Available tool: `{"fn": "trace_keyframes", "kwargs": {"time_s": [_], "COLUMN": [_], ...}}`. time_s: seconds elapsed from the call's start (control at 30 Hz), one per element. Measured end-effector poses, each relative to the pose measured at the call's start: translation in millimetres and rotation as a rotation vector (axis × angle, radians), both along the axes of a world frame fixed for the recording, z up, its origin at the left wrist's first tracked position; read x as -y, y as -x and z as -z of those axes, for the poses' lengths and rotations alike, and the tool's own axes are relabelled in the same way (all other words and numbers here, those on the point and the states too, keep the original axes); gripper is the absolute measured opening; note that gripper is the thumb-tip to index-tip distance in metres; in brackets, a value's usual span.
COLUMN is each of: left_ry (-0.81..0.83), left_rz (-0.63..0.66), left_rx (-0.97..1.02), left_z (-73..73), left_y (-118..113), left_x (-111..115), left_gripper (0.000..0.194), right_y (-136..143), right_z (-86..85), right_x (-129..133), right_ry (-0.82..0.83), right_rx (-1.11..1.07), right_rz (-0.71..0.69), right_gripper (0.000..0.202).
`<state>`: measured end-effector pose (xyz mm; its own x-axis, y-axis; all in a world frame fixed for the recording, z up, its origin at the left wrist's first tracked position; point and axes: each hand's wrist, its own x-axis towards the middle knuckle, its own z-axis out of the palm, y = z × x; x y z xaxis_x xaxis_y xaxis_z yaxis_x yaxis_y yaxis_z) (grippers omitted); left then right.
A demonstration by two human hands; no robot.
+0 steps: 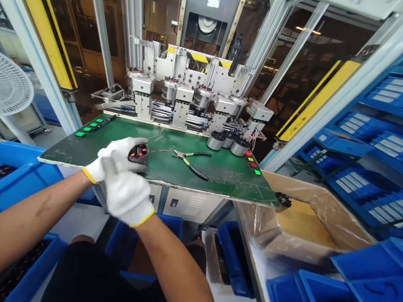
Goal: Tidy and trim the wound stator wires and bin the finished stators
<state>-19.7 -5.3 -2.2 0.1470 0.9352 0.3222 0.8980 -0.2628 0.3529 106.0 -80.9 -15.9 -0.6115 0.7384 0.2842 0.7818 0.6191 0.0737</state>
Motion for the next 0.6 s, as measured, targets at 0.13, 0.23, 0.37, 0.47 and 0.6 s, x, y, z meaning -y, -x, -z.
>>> {"fn": "trace_keyframes", "kwargs": {"time_s": [0.13, 0.23, 0.37, 0.47, 0.6], "left_ry": [-0.009, -0.008, 0.01, 0.039, 0.043], "left_rz": [-0.002, -0.032, -0.004, 0.015, 0.02], "left_rx": [-0.028, -0.039, -0.052, -0.075, -0.091], "left_z": [-1.6, -6.7, -10.1, -10.5, -9.8], "left_y": [-1.6, -4.0, -2.5, 1.1, 3.9], "left_x": [3.0, 5.5, 6.4, 6.2, 5.6], "left_gripper": [0.059, 0.062, 0.069, 0.074, 0.075], "right_y": [-3.5, -5.5, -6.8, -14.1, -23.6], "right_z": [2.6, 3.2, 4.7, 1.8, -6.3], "right_x": [-44.5, -51.7, -49.6, -52.7, -64.6], "right_ry": [-0.102, -0.107, -0.098, -0.057, 0.47], "right_rx": [-0.189, -0.224, -0.21, -0.206, -0.57], "right_rz": [0.292, 0.409, 0.494, 0.442, 0.2], "right_gripper": [0.051, 0.046, 0.038, 0.031, 0.036]}}
